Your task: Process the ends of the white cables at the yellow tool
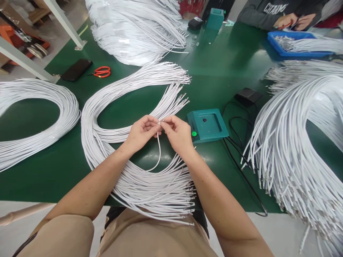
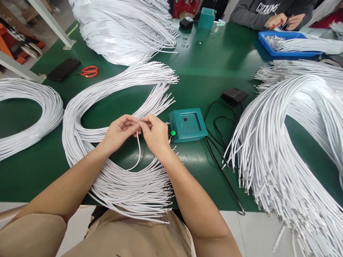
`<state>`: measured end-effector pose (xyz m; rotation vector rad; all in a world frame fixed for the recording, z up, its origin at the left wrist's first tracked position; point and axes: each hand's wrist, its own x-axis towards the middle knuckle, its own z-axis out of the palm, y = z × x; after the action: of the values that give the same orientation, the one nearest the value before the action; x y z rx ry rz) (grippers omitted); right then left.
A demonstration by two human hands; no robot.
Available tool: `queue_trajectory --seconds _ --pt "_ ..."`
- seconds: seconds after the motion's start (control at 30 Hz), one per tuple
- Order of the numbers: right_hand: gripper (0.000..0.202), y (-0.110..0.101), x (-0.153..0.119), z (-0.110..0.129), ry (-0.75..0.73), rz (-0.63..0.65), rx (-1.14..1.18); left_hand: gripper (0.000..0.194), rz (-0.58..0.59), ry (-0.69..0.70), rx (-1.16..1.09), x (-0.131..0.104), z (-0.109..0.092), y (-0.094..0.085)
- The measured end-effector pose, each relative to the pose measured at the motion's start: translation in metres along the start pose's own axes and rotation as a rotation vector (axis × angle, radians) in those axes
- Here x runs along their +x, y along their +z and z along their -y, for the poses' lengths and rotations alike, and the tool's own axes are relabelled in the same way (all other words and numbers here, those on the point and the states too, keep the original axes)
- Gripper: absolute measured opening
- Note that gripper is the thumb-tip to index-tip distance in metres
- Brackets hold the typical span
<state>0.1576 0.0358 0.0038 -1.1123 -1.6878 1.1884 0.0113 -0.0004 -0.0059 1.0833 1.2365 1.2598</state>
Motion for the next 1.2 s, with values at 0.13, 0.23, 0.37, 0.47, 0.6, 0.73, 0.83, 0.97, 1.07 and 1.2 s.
queue_trajectory --seconds 0.13,0.23,0.37,0.47,0.6,0.73,0.83,0.97,1.07,1.2 --pt "0.021 0.001 -0.003 0.0 -0.184 -0.029 -0.425 0.04 0.119 -0.15 -0.256 0.0 -0.001 -0.003" --pt "0.027 -0.001 -0.005 0.0 -0.423 0.007 -0.771 0.037 0.165 -0.215 -0.317 0.0 -0.001 -0.006" --pt "0.023 -0.013 -0.002 0.004 -0.551 0.045 -1.004 0.041 0.128 -0.212 -0.271 0.001 0.0 -0.008" --pt "0.019 -0.026 0.002 0.005 -0.445 0.052 -1.094 0.043 0.063 -0.196 -0.167 0.003 0.001 -0.007" --pt "0.018 -0.039 0.006 0.001 -0.375 0.155 -1.128 0.046 0.002 -0.177 -0.059 0.004 0.001 -0.004" --pt "0.018 -0.042 0.008 -0.003 -0.412 0.167 -1.079 0.048 -0.005 -0.176 -0.038 0.005 0.003 -0.004" --pt "0.021 -0.041 0.009 -0.004 -0.429 0.133 -1.061 0.051 0.025 -0.188 -0.013 0.005 0.008 -0.006" --pt "0.024 -0.04 0.011 -0.005 -0.421 0.1 -1.039 0.053 -0.003 -0.184 0.04 0.006 0.012 -0.006" --pt "0.024 -0.04 0.011 -0.006 -0.411 0.091 -1.041 0.052 -0.026 -0.179 0.095 0.006 0.01 -0.003" --pt "0.024 -0.039 0.012 -0.007 -0.409 0.078 -1.055 0.048 -0.033 -0.177 0.164 0.006 0.009 -0.001"
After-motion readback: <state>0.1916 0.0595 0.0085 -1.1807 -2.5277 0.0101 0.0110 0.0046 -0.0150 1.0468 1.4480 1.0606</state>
